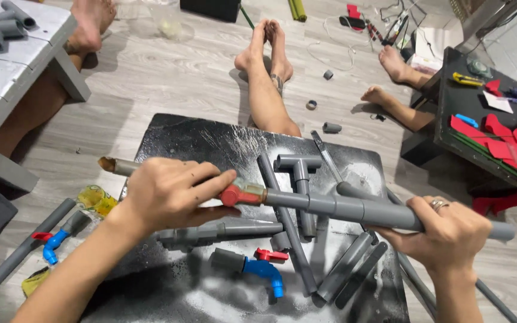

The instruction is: The person assembles various gray PVC pipe fittings and valves on a low black table. They connect straight pipes, elbows, and T-joints, then attach a red-handled valve and a blue elbow valve to the assembly. The person repeatedly connects and disconnects sections to test fitment.

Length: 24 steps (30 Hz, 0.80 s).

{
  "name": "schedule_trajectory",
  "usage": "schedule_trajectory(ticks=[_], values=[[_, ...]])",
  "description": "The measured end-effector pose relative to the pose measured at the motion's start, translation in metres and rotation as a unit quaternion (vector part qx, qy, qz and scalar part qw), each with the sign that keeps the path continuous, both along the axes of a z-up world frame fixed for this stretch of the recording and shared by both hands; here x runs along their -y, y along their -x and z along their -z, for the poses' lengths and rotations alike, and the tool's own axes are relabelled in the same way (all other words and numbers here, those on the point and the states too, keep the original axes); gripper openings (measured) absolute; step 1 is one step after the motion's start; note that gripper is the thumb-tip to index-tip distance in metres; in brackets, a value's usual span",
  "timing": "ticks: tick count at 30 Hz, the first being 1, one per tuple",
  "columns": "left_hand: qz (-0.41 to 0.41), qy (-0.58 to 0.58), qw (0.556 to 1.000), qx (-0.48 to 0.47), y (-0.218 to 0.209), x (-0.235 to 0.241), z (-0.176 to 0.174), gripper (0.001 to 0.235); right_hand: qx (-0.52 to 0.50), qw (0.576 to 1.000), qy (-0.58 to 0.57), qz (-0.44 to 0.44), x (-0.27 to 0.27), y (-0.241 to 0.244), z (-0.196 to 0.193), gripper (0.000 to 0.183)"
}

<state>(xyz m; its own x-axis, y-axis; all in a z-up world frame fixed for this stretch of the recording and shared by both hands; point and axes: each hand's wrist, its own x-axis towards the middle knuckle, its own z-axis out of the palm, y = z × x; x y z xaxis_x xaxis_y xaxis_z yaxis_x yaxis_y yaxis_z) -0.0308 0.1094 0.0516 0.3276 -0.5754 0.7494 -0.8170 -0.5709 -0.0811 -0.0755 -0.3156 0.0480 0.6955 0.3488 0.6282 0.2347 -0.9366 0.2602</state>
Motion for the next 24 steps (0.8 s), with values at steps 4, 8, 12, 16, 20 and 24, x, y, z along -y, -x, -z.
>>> schedule_trajectory(ticks=[4,8,12,16,20,24], values=[[-0.011,-0.019,1.000,0.003,0.004,0.002,0.006,0.033,0.005,1.000,-0.001,-0.002,0.002,0.001,0.006,0.063],[-0.010,-0.025,0.999,-0.030,0.012,0.002,0.007,0.037,-0.006,1.000,-0.019,-0.009,0.000,0.003,0.014,0.064],[-0.021,-0.033,0.998,-0.045,0.016,0.002,0.002,0.036,0.016,1.000,-0.006,-0.016,0.010,0.005,0.029,0.069],[-0.021,-0.038,0.997,-0.064,0.018,0.002,0.004,0.038,0.040,0.999,-0.003,-0.004,0.012,0.011,0.030,0.069],[-0.019,-0.048,0.998,-0.024,0.016,0.001,0.014,0.030,0.006,1.000,0.011,-0.001,0.009,0.015,0.024,0.068],[-0.010,-0.028,1.000,-0.006,0.018,0.001,0.020,0.028,-0.063,0.998,0.010,0.024,0.006,0.018,0.010,0.071]])
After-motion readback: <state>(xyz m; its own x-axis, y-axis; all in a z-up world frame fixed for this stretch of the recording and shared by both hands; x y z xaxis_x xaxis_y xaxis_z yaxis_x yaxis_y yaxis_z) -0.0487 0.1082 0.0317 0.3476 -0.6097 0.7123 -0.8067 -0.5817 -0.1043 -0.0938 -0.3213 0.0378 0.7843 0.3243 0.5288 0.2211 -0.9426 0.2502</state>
